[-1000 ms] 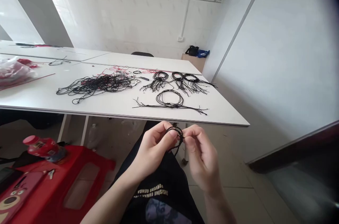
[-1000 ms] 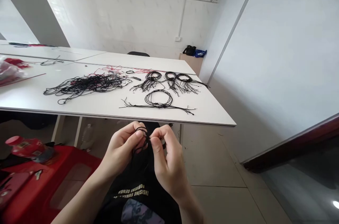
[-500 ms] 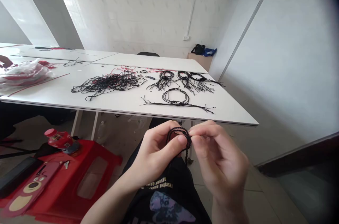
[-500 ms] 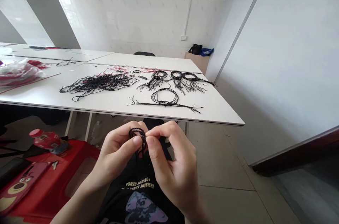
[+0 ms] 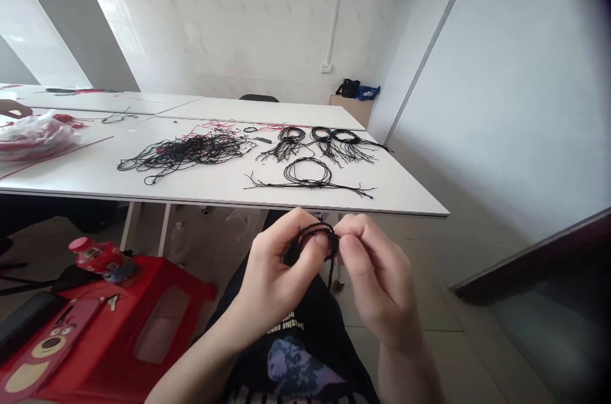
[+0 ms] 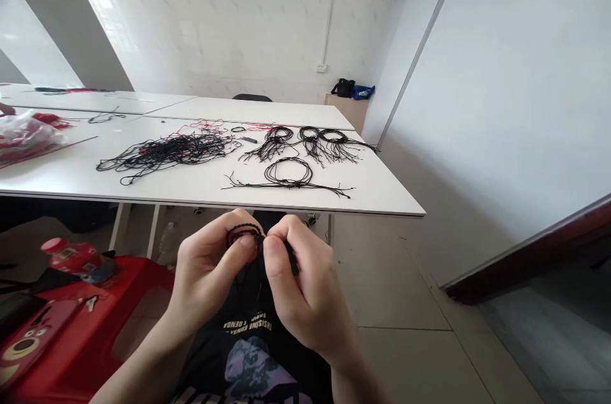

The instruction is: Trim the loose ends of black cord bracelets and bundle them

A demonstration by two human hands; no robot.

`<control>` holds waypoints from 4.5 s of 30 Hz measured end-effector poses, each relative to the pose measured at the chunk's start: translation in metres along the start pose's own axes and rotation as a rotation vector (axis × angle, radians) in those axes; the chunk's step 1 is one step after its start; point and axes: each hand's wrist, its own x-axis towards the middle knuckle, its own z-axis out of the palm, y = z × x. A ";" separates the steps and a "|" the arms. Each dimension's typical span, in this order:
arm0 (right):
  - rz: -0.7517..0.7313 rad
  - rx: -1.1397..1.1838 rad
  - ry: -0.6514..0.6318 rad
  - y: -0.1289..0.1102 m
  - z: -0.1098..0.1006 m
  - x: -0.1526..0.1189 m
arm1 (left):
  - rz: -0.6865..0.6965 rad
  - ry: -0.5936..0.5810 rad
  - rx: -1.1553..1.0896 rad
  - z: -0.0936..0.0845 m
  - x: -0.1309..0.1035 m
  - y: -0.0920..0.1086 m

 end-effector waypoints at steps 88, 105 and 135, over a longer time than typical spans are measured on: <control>-0.195 -0.011 0.214 0.010 0.002 -0.008 | 0.391 -0.003 0.290 -0.007 -0.007 0.000; -0.083 0.281 0.211 0.014 0.012 -0.011 | 0.117 -0.046 -0.175 0.000 -0.008 -0.011; -0.530 -0.231 -0.188 0.096 0.041 0.043 | -0.325 0.108 -0.397 -0.050 0.003 -0.067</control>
